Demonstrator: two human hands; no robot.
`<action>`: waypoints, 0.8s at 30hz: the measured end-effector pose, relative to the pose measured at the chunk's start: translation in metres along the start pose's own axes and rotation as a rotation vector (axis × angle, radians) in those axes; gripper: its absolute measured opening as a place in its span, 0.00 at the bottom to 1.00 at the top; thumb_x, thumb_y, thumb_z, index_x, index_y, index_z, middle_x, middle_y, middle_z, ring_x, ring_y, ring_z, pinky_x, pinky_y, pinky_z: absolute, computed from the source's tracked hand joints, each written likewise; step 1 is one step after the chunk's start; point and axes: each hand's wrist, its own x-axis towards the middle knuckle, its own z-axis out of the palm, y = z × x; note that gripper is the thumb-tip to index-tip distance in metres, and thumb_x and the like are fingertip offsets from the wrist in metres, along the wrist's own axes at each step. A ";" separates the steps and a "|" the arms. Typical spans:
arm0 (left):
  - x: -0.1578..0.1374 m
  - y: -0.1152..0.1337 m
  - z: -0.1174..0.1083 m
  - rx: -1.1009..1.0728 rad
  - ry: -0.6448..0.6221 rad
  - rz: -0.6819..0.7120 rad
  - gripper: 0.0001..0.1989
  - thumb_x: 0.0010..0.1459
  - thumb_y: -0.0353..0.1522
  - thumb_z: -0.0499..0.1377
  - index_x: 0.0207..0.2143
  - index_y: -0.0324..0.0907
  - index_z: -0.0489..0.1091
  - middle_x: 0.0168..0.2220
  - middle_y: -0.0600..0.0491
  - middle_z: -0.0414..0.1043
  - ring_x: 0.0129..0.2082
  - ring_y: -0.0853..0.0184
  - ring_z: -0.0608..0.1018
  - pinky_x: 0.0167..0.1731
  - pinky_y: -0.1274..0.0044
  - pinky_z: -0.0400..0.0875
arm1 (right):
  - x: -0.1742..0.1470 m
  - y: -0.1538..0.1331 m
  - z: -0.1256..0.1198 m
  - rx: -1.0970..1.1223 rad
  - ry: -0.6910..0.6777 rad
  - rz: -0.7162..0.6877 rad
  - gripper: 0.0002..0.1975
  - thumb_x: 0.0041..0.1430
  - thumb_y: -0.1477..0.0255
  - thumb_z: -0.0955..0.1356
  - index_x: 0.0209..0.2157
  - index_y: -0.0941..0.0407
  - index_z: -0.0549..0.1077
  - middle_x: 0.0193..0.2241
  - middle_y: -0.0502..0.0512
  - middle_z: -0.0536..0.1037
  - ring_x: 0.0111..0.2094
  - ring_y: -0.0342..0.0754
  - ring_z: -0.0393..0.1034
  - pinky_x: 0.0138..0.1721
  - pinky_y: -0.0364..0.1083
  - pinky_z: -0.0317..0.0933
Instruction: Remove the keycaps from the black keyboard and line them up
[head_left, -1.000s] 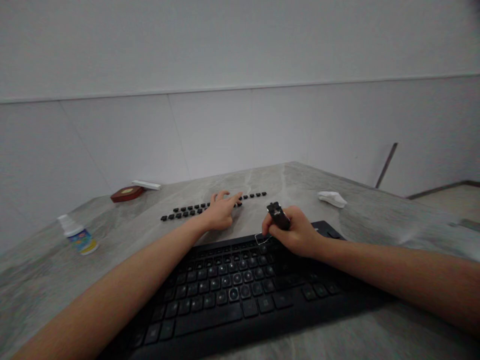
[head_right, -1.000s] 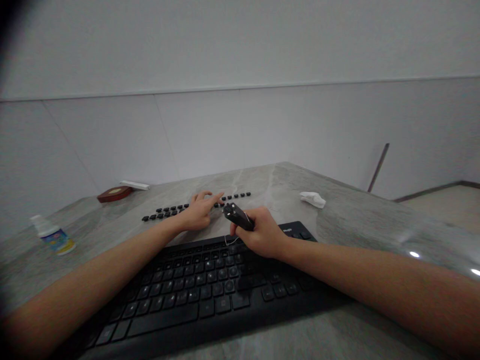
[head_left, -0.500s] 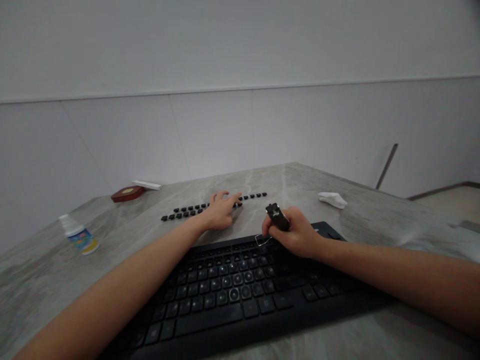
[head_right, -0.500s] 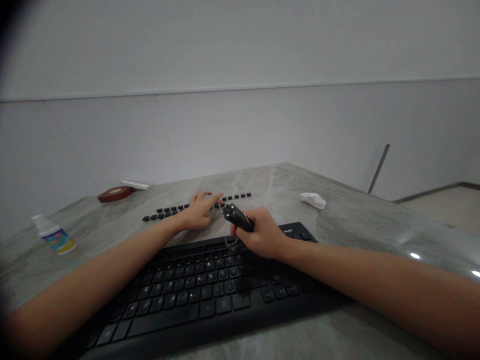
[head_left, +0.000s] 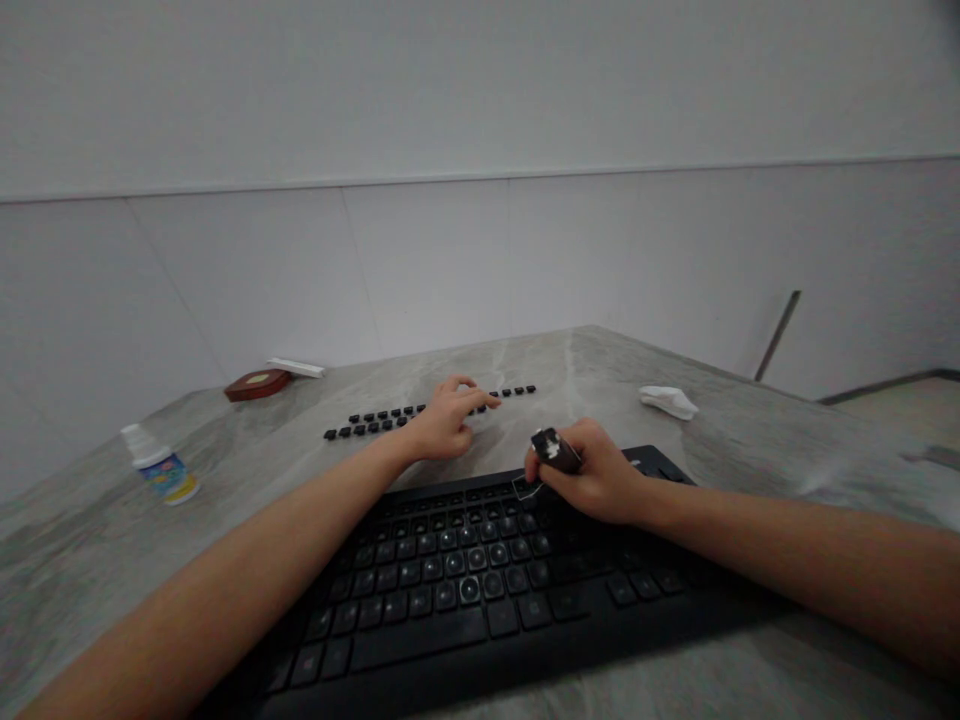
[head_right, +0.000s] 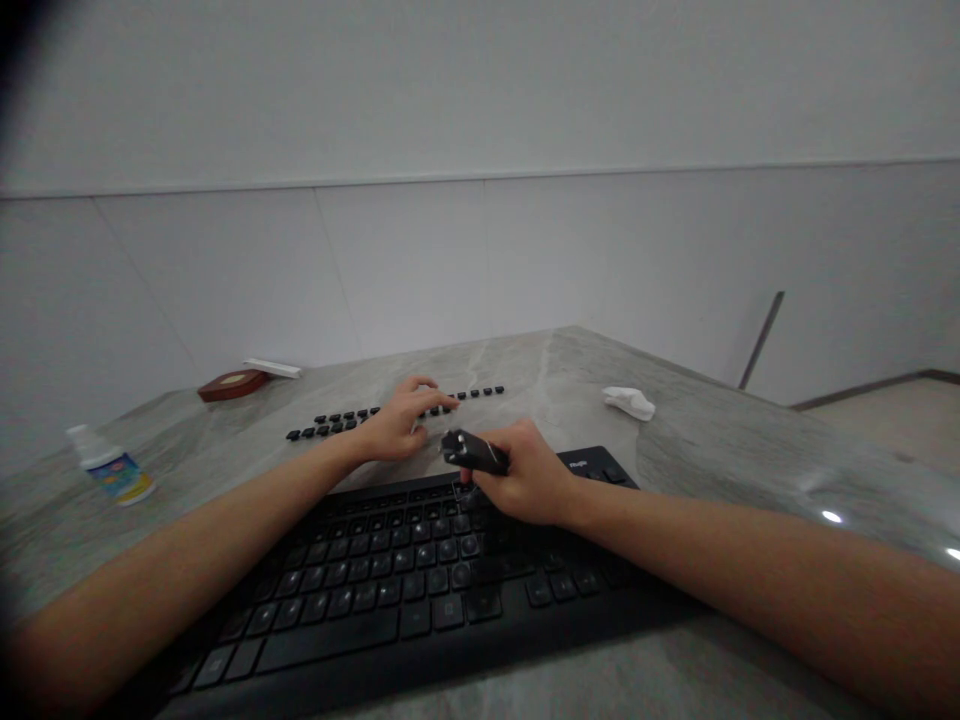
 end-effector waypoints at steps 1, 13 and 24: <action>0.000 0.007 -0.002 -0.063 -0.006 0.090 0.28 0.41 0.21 0.51 0.48 0.42 0.67 0.45 0.50 0.74 0.49 0.56 0.68 0.53 0.59 0.60 | -0.001 0.001 0.000 -0.031 -0.034 -0.058 0.10 0.47 0.80 0.61 0.23 0.59 0.74 0.15 0.47 0.69 0.16 0.39 0.59 0.20 0.40 0.50; -0.003 0.056 -0.010 -0.125 -0.218 0.457 0.09 0.57 0.32 0.52 0.40 0.40 0.65 0.36 0.47 0.69 0.37 0.61 0.72 0.39 0.70 0.68 | 0.000 0.005 -0.005 -0.260 -0.214 -0.528 0.03 0.48 0.75 0.63 0.23 0.56 0.67 0.14 0.44 0.65 0.18 0.41 0.57 0.26 0.46 0.43; -0.006 0.053 -0.007 -0.107 -0.222 0.364 0.07 0.60 0.37 0.53 0.35 0.42 0.64 0.33 0.50 0.69 0.31 0.65 0.70 0.33 0.73 0.66 | 0.002 -0.001 -0.013 -0.447 -0.351 -0.645 0.09 0.48 0.71 0.64 0.18 0.55 0.62 0.15 0.47 0.65 0.17 0.41 0.50 0.27 0.48 0.42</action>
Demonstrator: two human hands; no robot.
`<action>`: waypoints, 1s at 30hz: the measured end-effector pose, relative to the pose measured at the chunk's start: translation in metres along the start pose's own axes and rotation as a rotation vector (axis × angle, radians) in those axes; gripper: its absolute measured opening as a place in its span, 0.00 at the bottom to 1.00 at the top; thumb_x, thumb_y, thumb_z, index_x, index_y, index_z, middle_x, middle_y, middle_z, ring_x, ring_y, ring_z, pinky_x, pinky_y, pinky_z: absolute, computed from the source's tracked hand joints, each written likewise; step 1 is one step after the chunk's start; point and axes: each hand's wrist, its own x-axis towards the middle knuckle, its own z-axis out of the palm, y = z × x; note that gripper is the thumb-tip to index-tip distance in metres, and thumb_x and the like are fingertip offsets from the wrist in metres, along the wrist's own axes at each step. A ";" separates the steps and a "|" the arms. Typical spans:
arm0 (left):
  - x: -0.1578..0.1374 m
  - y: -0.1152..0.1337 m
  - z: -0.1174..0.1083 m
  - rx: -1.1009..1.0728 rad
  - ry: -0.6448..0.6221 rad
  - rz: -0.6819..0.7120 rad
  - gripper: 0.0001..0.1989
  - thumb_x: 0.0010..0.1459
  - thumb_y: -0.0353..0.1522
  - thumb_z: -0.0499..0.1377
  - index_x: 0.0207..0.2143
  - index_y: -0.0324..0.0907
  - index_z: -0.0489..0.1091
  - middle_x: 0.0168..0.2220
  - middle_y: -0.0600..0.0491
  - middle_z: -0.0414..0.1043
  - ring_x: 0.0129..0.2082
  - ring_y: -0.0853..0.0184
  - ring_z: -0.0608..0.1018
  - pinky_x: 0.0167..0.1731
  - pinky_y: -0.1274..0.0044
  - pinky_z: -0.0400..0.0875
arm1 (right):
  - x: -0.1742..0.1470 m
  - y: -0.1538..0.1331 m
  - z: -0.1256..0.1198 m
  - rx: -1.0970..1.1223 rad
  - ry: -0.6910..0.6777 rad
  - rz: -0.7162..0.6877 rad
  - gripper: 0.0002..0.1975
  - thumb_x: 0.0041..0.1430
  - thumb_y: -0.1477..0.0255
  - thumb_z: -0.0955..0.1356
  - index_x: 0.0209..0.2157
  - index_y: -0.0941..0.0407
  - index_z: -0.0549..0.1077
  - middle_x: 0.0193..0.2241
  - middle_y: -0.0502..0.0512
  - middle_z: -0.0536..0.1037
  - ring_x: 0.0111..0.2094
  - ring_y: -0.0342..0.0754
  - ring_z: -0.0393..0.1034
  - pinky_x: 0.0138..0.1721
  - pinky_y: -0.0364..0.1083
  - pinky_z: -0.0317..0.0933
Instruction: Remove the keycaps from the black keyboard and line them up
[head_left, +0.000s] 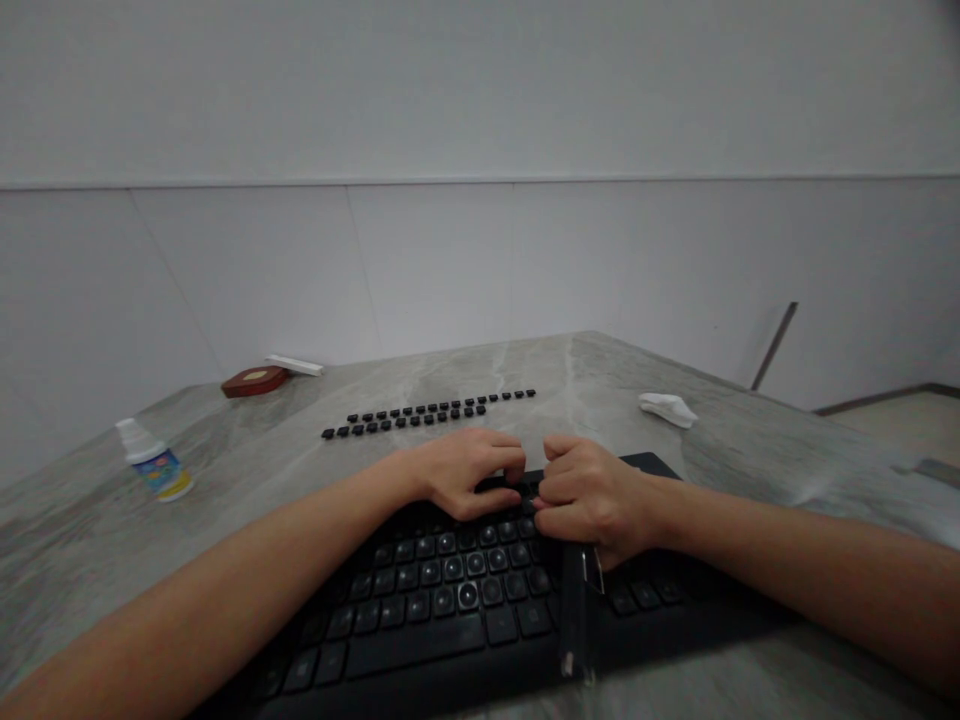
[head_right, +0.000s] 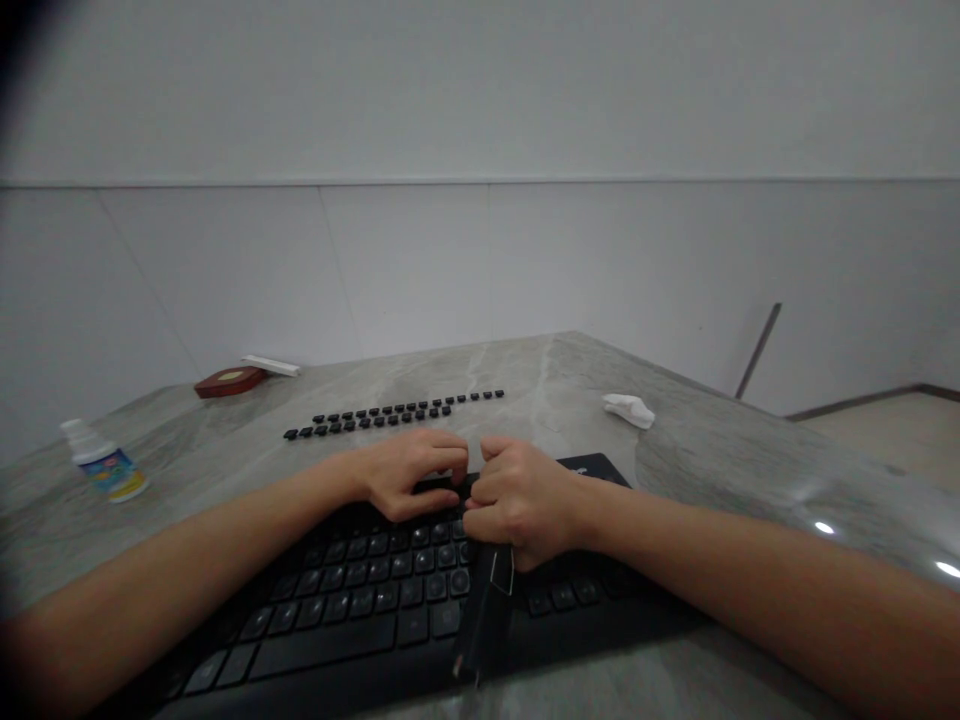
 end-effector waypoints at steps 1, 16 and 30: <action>0.000 -0.001 0.001 -0.002 0.000 -0.006 0.06 0.59 0.36 0.54 0.35 0.42 0.64 0.33 0.51 0.69 0.31 0.65 0.70 0.32 0.74 0.66 | -0.001 0.000 0.002 0.039 0.014 0.046 0.07 0.47 0.72 0.64 0.18 0.55 0.63 0.15 0.47 0.66 0.17 0.41 0.51 0.27 0.48 0.43; 0.002 -0.005 0.002 -0.166 -0.001 -0.130 0.10 0.60 0.35 0.55 0.27 0.40 0.64 0.24 0.55 0.67 0.24 0.71 0.67 0.27 0.78 0.61 | -0.003 0.004 0.013 0.549 0.133 0.506 0.08 0.42 0.83 0.61 0.16 0.57 0.66 0.12 0.44 0.64 0.16 0.38 0.56 0.21 0.39 0.52; 0.003 -0.004 0.002 -0.188 0.010 -0.170 0.13 0.61 0.38 0.57 0.27 0.40 0.66 0.23 0.56 0.67 0.24 0.72 0.68 0.27 0.79 0.61 | -0.002 0.002 0.011 0.467 0.172 0.451 0.09 0.43 0.80 0.62 0.20 0.57 0.71 0.13 0.46 0.68 0.17 0.40 0.57 0.24 0.42 0.54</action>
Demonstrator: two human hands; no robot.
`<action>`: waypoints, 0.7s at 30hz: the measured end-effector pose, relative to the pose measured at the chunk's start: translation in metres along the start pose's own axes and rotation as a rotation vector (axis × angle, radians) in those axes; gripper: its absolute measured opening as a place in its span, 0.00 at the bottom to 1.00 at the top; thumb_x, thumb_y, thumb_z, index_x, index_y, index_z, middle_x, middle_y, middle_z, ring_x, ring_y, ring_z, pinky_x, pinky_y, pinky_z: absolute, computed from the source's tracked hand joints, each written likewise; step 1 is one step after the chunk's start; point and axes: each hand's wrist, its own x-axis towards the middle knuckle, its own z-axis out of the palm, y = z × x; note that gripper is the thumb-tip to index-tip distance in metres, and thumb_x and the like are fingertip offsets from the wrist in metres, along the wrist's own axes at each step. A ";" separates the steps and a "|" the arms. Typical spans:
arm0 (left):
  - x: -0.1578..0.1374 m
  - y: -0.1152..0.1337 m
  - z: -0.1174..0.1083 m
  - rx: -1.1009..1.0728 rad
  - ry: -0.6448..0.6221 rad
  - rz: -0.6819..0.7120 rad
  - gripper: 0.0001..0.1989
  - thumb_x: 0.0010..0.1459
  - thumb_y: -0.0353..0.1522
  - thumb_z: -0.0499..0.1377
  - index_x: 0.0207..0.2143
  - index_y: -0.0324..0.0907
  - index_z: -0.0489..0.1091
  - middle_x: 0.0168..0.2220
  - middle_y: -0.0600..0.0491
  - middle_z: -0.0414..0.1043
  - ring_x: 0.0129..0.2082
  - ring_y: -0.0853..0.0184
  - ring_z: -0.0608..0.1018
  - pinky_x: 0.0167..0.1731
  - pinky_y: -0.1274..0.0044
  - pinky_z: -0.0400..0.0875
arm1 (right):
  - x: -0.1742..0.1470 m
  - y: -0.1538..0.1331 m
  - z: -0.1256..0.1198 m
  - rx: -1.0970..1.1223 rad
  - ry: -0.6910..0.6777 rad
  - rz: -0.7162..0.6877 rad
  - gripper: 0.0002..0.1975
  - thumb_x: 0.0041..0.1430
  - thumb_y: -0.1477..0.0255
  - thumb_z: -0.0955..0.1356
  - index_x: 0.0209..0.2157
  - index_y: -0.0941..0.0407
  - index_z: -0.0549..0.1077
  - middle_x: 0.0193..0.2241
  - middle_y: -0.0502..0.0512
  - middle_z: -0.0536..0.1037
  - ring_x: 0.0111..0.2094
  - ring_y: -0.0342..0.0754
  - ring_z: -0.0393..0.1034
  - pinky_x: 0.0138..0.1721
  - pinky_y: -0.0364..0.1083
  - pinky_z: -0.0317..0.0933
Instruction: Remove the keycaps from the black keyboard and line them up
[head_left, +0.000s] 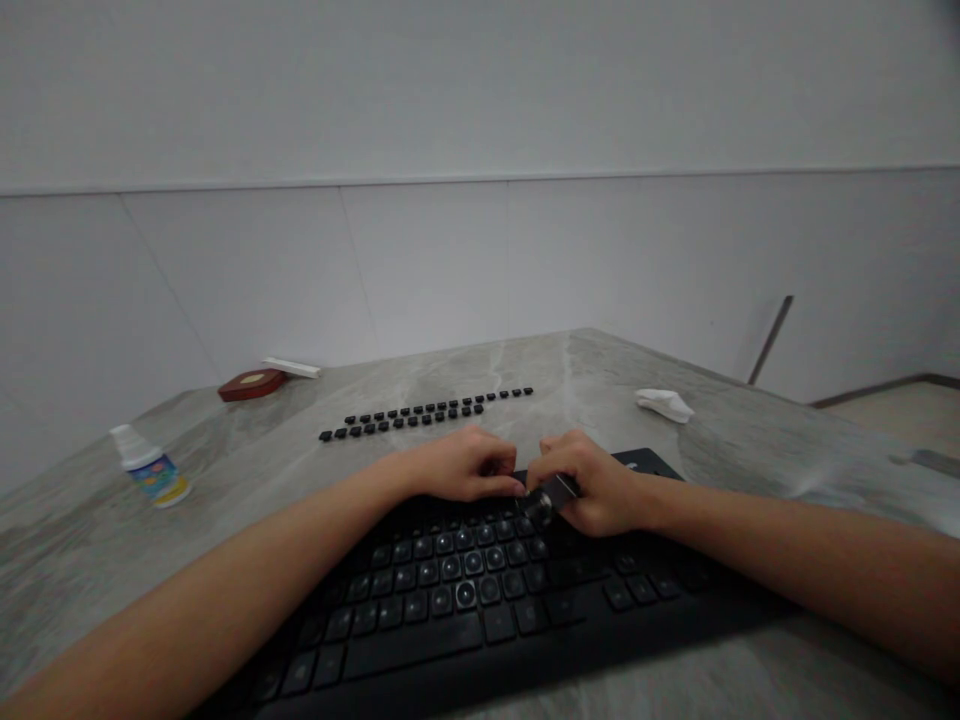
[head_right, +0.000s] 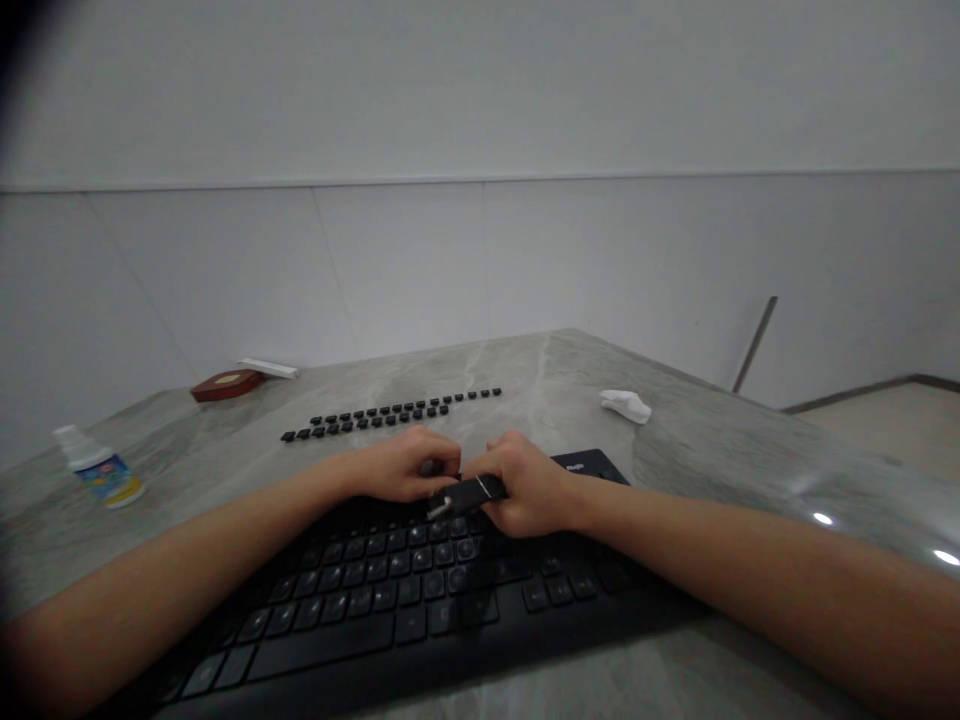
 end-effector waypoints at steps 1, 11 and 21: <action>0.000 0.000 0.000 0.001 -0.004 0.002 0.14 0.61 0.38 0.57 0.26 0.40 0.66 0.23 0.56 0.67 0.24 0.72 0.68 0.28 0.79 0.61 | -0.001 0.001 -0.001 -0.023 -0.028 -0.053 0.09 0.42 0.80 0.61 0.20 0.56 0.72 0.12 0.46 0.68 0.16 0.40 0.56 0.26 0.43 0.54; 0.000 0.000 0.001 0.010 0.006 0.022 0.15 0.62 0.38 0.56 0.25 0.40 0.64 0.22 0.57 0.65 0.23 0.73 0.67 0.26 0.79 0.60 | -0.003 0.008 -0.002 -0.017 -0.108 -0.133 0.09 0.41 0.78 0.62 0.23 0.56 0.73 0.14 0.46 0.70 0.17 0.40 0.58 0.29 0.45 0.57; 0.000 -0.002 0.003 0.002 0.026 0.018 0.11 0.61 0.36 0.57 0.27 0.39 0.67 0.23 0.56 0.66 0.23 0.73 0.67 0.26 0.79 0.61 | 0.007 0.006 -0.004 0.271 -0.034 0.289 0.11 0.46 0.81 0.62 0.20 0.59 0.75 0.18 0.47 0.71 0.21 0.40 0.64 0.27 0.40 0.58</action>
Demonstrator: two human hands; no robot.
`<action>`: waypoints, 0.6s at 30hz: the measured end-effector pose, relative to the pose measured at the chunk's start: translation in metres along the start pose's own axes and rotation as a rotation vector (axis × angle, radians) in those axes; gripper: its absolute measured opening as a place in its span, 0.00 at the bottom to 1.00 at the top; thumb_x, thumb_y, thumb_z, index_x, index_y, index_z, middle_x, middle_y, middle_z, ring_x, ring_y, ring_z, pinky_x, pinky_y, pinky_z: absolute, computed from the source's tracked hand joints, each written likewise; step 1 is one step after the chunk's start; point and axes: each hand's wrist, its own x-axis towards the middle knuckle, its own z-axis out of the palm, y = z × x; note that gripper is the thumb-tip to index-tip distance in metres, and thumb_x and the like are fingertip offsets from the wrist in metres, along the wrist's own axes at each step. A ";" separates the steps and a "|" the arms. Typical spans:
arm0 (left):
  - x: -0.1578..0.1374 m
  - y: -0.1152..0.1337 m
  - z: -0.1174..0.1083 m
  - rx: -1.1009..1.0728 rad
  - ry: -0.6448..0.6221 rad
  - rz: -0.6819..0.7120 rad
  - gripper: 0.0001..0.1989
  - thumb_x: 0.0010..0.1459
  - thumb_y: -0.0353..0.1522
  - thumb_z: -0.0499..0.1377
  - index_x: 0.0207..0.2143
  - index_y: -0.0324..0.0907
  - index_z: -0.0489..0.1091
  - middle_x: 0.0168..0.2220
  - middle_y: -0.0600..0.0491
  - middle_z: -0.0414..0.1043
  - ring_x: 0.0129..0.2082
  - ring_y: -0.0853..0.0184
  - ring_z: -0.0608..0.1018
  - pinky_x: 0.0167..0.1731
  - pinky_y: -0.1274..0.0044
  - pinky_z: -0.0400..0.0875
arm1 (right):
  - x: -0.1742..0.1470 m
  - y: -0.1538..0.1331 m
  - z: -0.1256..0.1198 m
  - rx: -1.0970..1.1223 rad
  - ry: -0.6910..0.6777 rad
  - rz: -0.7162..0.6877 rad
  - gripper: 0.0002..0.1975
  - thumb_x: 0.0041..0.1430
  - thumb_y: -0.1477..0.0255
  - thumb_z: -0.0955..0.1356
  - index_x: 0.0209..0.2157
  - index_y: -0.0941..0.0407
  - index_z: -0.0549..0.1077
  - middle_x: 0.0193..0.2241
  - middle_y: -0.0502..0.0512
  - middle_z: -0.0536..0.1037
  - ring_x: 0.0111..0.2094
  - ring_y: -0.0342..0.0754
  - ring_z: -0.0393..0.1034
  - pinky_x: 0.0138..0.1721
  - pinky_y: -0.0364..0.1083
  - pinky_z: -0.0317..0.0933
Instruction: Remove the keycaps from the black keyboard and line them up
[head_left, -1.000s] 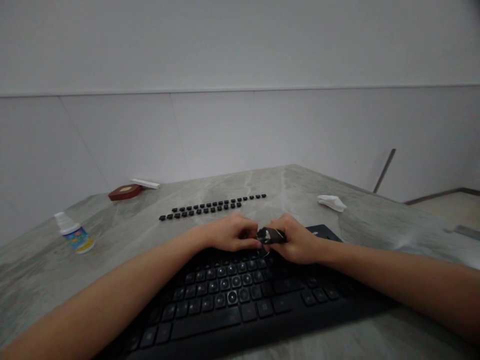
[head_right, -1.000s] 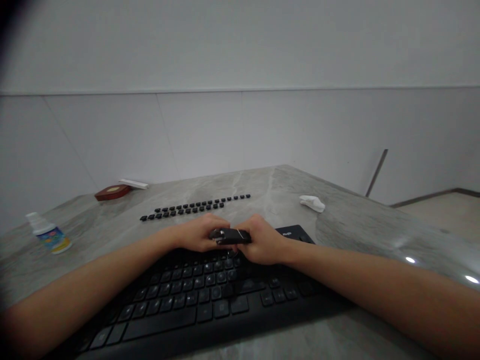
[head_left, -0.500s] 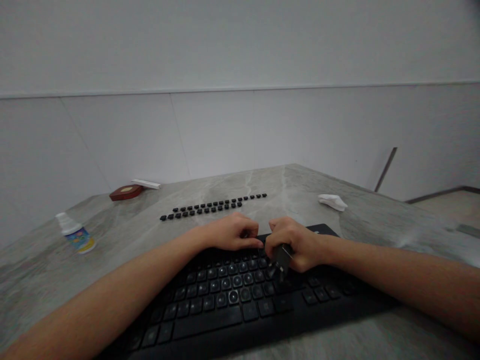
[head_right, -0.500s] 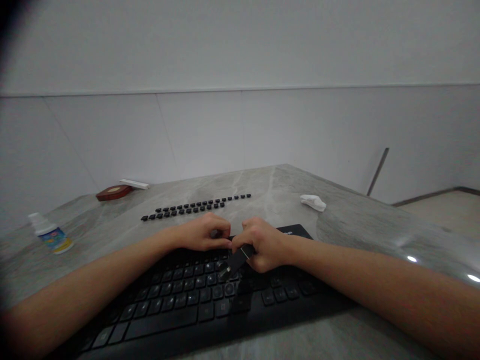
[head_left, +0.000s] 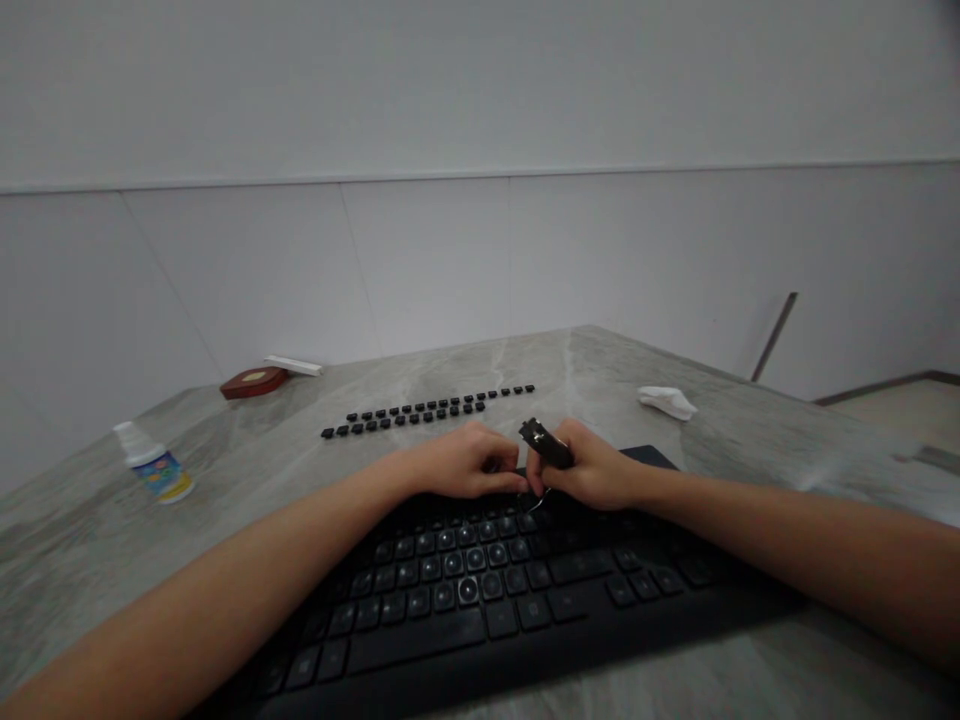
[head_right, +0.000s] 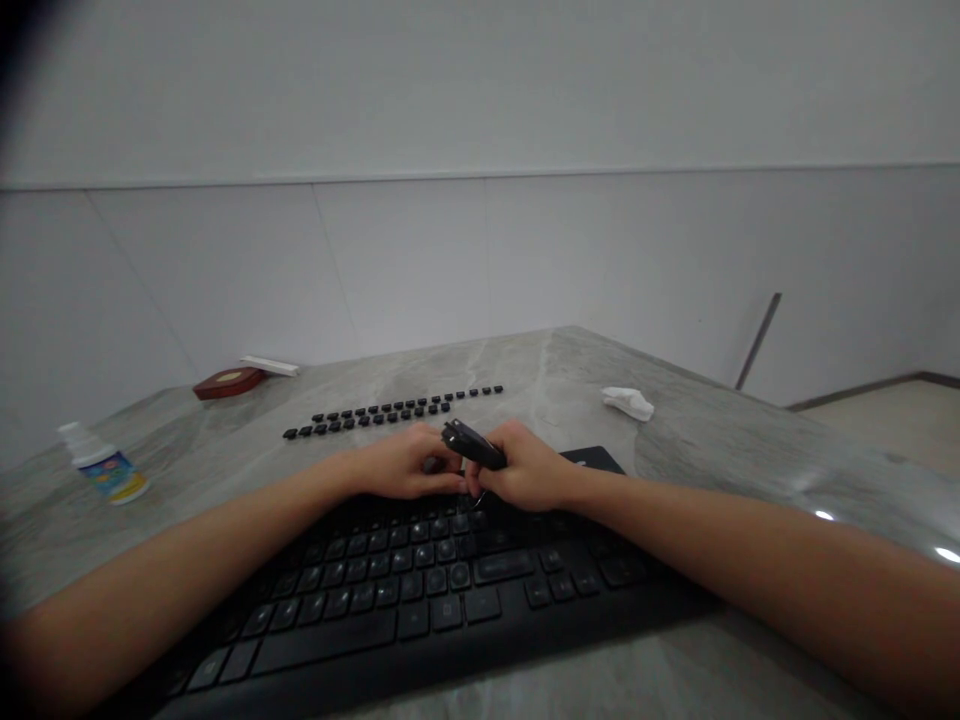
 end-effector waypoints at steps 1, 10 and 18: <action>0.000 0.001 0.000 -0.011 -0.005 -0.005 0.12 0.61 0.36 0.57 0.28 0.38 0.68 0.23 0.56 0.67 0.23 0.73 0.67 0.26 0.79 0.61 | 0.001 -0.001 0.000 0.010 0.004 0.007 0.11 0.46 0.81 0.62 0.20 0.59 0.75 0.18 0.47 0.72 0.22 0.40 0.64 0.28 0.41 0.59; 0.001 0.004 -0.001 -0.074 -0.028 -0.079 0.14 0.61 0.39 0.58 0.29 0.38 0.70 0.23 0.57 0.67 0.23 0.74 0.67 0.25 0.80 0.60 | 0.001 0.002 0.001 -0.062 0.041 0.027 0.11 0.46 0.80 0.61 0.21 0.59 0.74 0.19 0.49 0.73 0.22 0.41 0.65 0.26 0.40 0.58; 0.002 0.003 0.001 -0.070 -0.012 -0.081 0.15 0.61 0.38 0.57 0.25 0.38 0.66 0.22 0.58 0.63 0.23 0.73 0.65 0.25 0.80 0.59 | -0.008 0.004 0.005 -0.367 0.120 -0.514 0.08 0.45 0.77 0.61 0.21 0.56 0.71 0.12 0.46 0.68 0.15 0.40 0.55 0.24 0.44 0.52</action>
